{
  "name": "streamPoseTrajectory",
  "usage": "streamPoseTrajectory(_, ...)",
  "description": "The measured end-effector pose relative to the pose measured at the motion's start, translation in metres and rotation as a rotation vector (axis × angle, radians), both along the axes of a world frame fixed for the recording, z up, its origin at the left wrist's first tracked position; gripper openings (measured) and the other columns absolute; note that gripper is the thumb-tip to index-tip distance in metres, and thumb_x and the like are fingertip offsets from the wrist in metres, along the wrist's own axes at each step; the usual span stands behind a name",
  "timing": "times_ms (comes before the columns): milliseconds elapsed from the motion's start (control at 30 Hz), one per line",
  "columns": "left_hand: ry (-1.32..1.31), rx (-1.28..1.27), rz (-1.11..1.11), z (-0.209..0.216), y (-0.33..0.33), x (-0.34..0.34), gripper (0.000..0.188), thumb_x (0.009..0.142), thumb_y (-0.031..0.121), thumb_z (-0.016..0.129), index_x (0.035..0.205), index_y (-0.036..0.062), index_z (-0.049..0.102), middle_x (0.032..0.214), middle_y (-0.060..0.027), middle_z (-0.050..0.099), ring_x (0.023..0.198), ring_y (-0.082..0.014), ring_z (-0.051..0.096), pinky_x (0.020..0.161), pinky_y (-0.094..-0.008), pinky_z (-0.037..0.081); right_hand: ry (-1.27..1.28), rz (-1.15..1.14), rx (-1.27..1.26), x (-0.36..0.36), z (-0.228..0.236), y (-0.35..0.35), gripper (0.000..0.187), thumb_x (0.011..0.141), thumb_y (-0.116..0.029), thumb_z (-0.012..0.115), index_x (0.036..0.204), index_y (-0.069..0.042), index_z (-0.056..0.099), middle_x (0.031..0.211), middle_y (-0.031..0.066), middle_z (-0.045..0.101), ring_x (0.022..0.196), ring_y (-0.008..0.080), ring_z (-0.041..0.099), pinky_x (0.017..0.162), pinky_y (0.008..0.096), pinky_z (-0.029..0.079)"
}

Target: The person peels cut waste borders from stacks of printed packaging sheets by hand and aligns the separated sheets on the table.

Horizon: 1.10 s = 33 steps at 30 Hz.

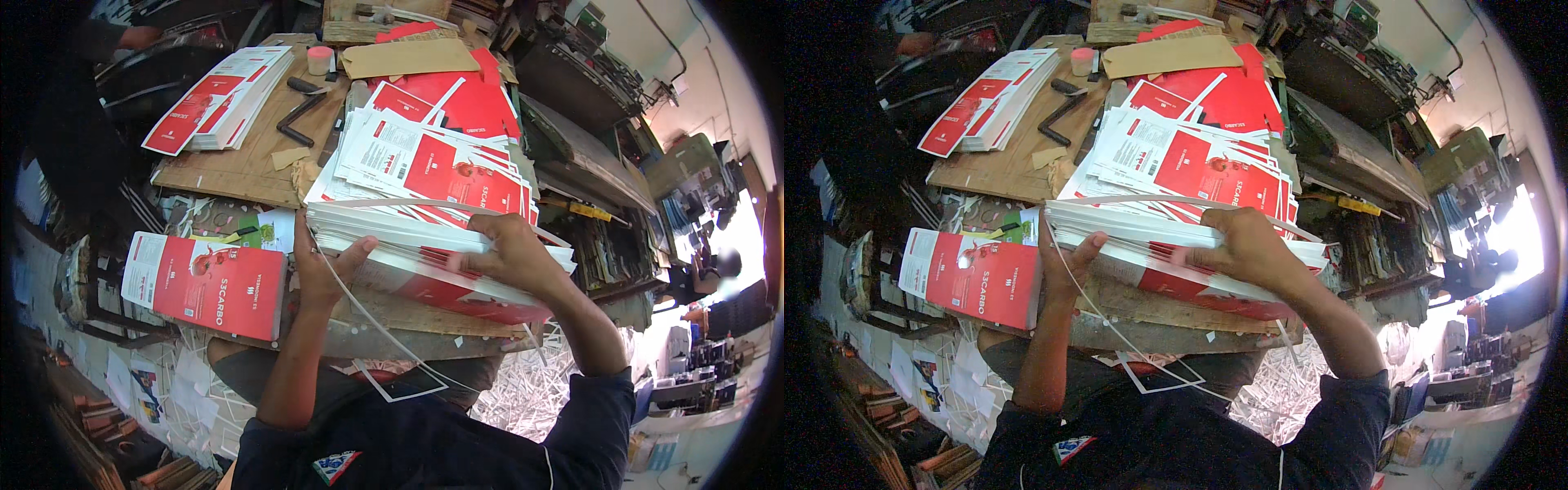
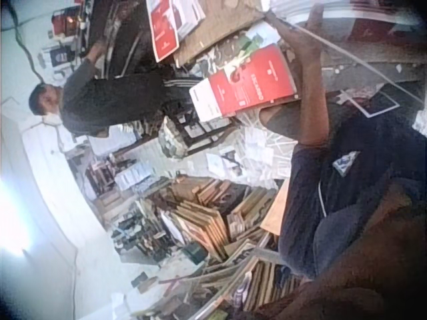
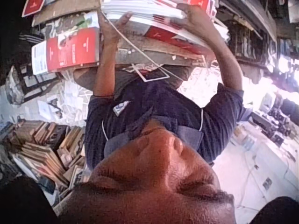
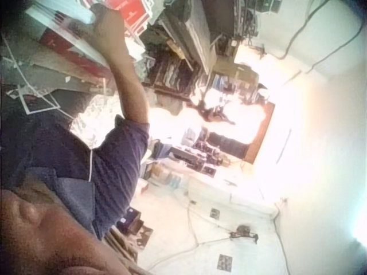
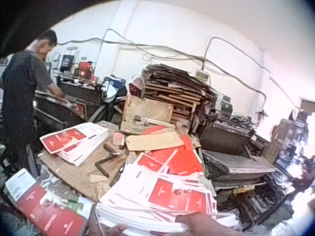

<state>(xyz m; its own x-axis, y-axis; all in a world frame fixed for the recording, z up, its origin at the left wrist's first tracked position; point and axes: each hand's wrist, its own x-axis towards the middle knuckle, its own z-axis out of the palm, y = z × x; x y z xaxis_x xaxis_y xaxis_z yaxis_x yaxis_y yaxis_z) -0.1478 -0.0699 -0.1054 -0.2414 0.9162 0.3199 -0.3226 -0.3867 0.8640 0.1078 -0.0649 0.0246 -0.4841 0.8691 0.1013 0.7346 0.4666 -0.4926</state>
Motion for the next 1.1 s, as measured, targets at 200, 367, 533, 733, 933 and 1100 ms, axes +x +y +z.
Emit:
streamPoseTrajectory(200,0.027,0.012,0.037,-0.006,0.000,-0.002,0.081,0.072,0.022,0.093,0.133,-0.0030,0.045,0.120,-0.0157,0.062,0.108,-0.0230,0.064,0.093,-0.0354,0.054,-0.007,-0.029,-0.079,-0.001,0.007,-0.003,0.057,0.077,-0.053,0.083,0.093,0.000,0.072,0.078,0.0186,0.069,0.075,0.0289,0.070,0.071,0.0395,0.053)
streamPoseTrajectory(367,-0.004,0.062,-0.039,-0.004,-0.004,-0.007,0.082,0.070,0.015,0.092,0.134,-0.0036,0.044,0.120,-0.0154,0.062,0.109,-0.0231,0.064,0.094,-0.0360,0.054,0.136,-0.157,-0.499,-0.009,0.033,0.004,0.057,0.083,-0.047,0.082,0.110,0.003,0.074,0.096,0.0120,0.076,0.085,0.0171,0.068,0.078,0.0334,0.053)
streamPoseTrajectory(533,-0.030,0.001,-0.070,0.004,-0.005,-0.007,0.086,0.069,0.014,0.093,0.136,-0.0023,0.043,0.121,-0.0159,0.062,0.110,-0.0238,0.064,0.095,-0.0365,0.054,0.116,-0.153,-0.495,-0.004,0.028,0.008,0.061,0.084,-0.049,0.081,0.113,0.004,0.072,0.099,0.0140,0.076,0.087,0.0192,0.069,0.080,0.0341,0.054)
streamPoseTrajectory(733,0.045,-0.070,-0.095,0.004,-0.002,-0.013,0.093,0.065,0.019,0.096,0.137,-0.0009,0.042,0.122,-0.0145,0.062,0.111,-0.0241,0.064,0.096,-0.0367,0.054,0.021,-0.091,-0.338,-0.007,0.031,-0.004,0.064,0.083,-0.055,0.078,0.111,0.002,0.072,0.094,0.0195,0.074,0.087,0.0279,0.071,0.081,0.0380,0.054)
streamPoseTrajectory(933,0.093,0.012,-0.031,-0.005,0.001,-0.013,0.123,0.045,0.050,0.098,0.138,0.0005,0.036,0.127,-0.0133,0.057,0.116,-0.0230,0.059,0.098,-0.0376,0.052,-0.085,0.041,-0.207,-0.002,0.027,0.000,0.067,0.077,-0.053,0.084,0.111,0.003,0.071,0.097,0.0215,0.073,0.092,0.0303,0.071,0.084,0.0396,0.053)
streamPoseTrajectory(1100,0.636,0.192,0.383,0.007,-0.010,-0.020,0.130,0.043,0.057,0.096,0.141,0.0041,0.029,0.130,-0.0137,0.052,0.121,-0.0250,0.052,0.107,-0.0427,0.041,-0.033,0.060,-0.370,-0.005,0.032,0.001,0.073,0.072,-0.054,0.086,0.115,0.003,0.070,0.102,0.0252,0.073,0.096,0.0346,0.071,0.086,0.0413,0.054)
